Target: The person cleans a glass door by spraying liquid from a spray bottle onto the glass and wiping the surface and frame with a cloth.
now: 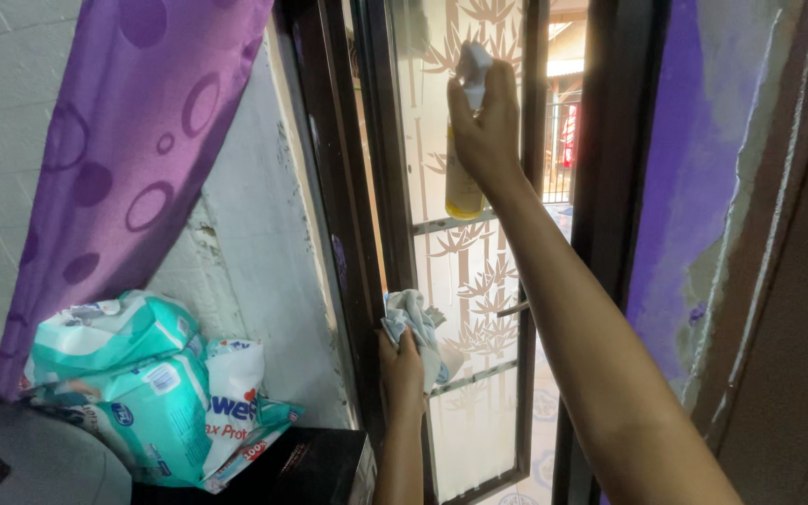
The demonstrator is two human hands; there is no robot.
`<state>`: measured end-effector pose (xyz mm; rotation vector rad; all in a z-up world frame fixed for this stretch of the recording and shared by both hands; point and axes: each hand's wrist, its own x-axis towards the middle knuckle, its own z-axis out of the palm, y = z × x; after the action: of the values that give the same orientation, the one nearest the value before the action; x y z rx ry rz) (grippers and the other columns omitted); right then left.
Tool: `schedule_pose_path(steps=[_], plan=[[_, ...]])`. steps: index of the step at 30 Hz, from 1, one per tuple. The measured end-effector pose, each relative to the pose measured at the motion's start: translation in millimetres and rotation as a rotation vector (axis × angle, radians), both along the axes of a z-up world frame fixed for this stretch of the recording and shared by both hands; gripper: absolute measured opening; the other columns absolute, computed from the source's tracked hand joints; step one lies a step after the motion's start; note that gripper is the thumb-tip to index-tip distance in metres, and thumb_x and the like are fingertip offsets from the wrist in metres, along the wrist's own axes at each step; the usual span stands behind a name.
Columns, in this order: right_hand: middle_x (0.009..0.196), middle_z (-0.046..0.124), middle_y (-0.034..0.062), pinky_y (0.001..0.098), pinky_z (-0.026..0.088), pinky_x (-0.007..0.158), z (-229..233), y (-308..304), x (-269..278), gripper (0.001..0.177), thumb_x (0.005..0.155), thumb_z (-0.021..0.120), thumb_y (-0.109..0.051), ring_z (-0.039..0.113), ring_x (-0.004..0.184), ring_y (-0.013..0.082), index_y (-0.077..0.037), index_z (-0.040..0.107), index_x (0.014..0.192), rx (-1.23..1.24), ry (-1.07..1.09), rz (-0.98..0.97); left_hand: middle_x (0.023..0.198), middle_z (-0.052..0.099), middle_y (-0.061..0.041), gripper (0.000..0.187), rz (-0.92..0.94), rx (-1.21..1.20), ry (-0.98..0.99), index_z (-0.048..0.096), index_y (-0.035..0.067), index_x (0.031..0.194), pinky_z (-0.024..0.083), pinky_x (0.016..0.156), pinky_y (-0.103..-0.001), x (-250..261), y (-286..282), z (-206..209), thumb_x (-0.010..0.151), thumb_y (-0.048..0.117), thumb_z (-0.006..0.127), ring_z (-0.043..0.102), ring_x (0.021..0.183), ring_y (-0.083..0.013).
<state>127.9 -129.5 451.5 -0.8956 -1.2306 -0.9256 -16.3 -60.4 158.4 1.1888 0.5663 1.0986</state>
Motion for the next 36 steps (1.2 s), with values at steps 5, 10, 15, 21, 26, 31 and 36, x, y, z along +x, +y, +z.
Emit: schedule_pose_path(steps=[5, 10, 15, 21, 26, 31, 36], plan=[[0.11, 0.049, 0.0124, 0.0353, 0.054, 0.072, 8.0, -1.0, 0.8, 0.022, 0.109, 0.059, -0.02, 0.056, 0.099, 0.0213, -0.002, 0.048, 0.11, -0.01, 0.018, -0.06, 0.138, 0.064, -0.016, 0.051, 0.005, 0.031, -0.003, 0.05, 0.008, 0.147, 0.05, 0.099, -0.034, 2.6, 3.0, -6.3, 0.1, 0.028, 0.051, 0.065, 0.122, -0.0248], [0.11, 0.053, 0.0125, 0.0409, 0.053, 0.081, 9.3, -5.2, 5.0, 0.022, 0.109, 0.062, -0.02, 0.057, 0.1, 0.0216, -0.001, 0.051, 0.109, 0.071, -0.038, -0.162, 0.136, 0.065, -0.017, 0.051, 0.011, 0.037, -0.061, 0.049, 0.007, 0.147, 0.05, 0.099, -0.034, 7.3, 7.5, -11.5, 0.099, 0.026, 0.053, 0.066, 0.121, -0.0252], [0.109, 0.052, 0.0132, 0.0395, 0.056, 0.076, 16.2, -10.8, 15.7, 0.022, 0.107, 0.059, -0.023, 0.058, 0.098, 0.0209, -0.002, 0.053, 0.11, 0.018, 0.027, -0.192, 0.136, 0.064, -0.017, 0.052, -0.017, -0.003, -0.046, 0.047, 0.009, 0.148, 0.051, 0.099, -0.034, -3.5, -0.9, -2.4, 0.1, 0.027, 0.052, 0.066, 0.121, -0.0259], [0.113, 0.052, 0.0067, 0.0373, 0.064, 0.071, 24.2, -21.8, 43.4, 0.029, 0.1, 0.055, -0.031, 0.064, 0.092, 0.0206, -0.006, 0.046, 0.113, 0.038, 0.306, -0.011, 0.137, 0.064, -0.016, 0.051, -0.04, -0.019, -0.022, 0.047, 0.01, 0.148, 0.051, 0.099, -0.034, -15.4, -8.5, 7.2, 0.1, 0.028, 0.05, 0.065, 0.122, -0.0254], [0.123, 0.046, 0.0137, 0.0436, 0.056, 0.09, 7.2, -38.8, 63.7, 0.029, 0.108, 0.057, -0.027, 0.057, 0.113, 0.0258, -0.002, 0.049, 0.119, 0.086, 0.214, -0.128, 0.136, 0.064, -0.014, 0.05, -0.023, -0.006, 0.015, 0.048, 0.01, 0.148, 0.05, 0.098, -0.034, -3.5, -0.7, -4.0, 0.101, 0.028, 0.05, 0.065, 0.121, -0.024], [0.122, 0.05, 0.0153, 0.044, 0.049, 0.097, -10.9, -46.1, 72.3, 0.029, 0.108, 0.056, -0.025, 0.058, 0.113, 0.0289, 0.002, 0.052, 0.12, 0.074, 0.282, -0.272, 0.129, 0.069, -0.016, 0.045, 0.049, 0.143, -0.094, 0.055, 0.003, 0.139, 0.051, 0.096, -0.033, 13.8, 7.0, -20.0, 0.099, 0.023, 0.054, 0.068, 0.115, -0.0243], [0.125, 0.05, 0.0188, 0.0445, 0.048, 0.1, -30.4, -45.4, 79.1, 0.031, 0.108, 0.059, -0.024, 0.058, 0.116, 0.0312, 0.004, 0.054, 0.119, 0.138, 0.284, -0.273, 0.128, 0.069, -0.016, 0.046, 0.018, 0.098, -0.076, 0.055, 0.004, 0.139, 0.05, 0.095, -0.034, 16.0, 2.2, -19.9, 0.098, 0.024, 0.054, 0.067, 0.115, -0.025]])
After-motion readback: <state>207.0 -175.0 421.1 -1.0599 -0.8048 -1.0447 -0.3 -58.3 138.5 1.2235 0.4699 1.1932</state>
